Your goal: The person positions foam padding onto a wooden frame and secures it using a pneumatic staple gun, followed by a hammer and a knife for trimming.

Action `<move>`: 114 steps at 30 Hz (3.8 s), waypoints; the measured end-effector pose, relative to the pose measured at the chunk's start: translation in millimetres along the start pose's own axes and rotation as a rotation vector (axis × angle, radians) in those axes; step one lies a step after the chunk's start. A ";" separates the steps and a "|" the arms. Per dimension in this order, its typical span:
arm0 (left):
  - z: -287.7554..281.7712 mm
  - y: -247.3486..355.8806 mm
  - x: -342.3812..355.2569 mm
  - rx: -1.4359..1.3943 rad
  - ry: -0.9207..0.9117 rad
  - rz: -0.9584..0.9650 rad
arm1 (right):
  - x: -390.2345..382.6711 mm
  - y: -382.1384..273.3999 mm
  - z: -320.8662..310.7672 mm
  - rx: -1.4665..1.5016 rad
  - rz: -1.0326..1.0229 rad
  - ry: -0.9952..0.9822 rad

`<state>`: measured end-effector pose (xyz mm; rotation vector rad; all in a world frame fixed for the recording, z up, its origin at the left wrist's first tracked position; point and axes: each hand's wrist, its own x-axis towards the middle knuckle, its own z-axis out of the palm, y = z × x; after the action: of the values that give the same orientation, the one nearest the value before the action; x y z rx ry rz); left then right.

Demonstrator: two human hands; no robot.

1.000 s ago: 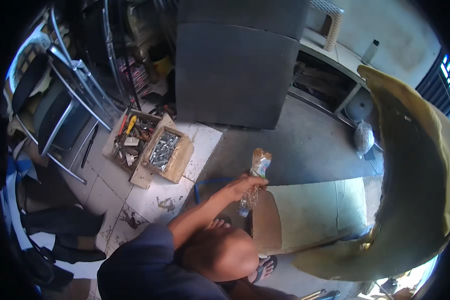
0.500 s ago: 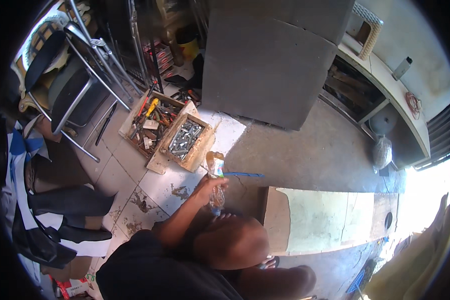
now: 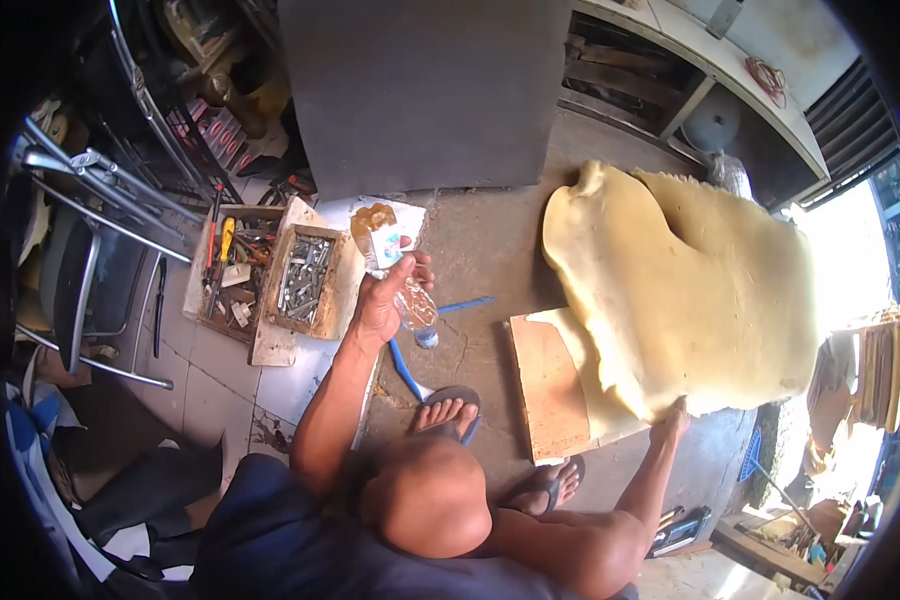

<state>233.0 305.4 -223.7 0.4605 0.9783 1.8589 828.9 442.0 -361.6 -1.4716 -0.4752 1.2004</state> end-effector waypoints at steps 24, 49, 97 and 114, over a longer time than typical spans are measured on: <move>289.6 -154.4 -139.8 0.153 -1.166 -0.577 | -403.6 77.2 -128.8 -0.242 0.271 0.460; 365.1 -64.1 -203.9 0.184 -0.909 -0.112 | -379.5 211.7 -185.7 -0.718 0.039 0.310; 185.9 -298.8 91.9 1.028 0.256 -0.334 | -458.7 142.1 -216.5 -1.069 0.162 0.629; 41.7 -170.8 3.7 0.242 -0.165 -0.694 | -198.8 95.8 -6.3 -0.182 -0.008 0.081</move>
<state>356.9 365.4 -333.3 0.3490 1.0818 1.0726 724.3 247.7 -367.3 -1.6654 -0.5461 1.1093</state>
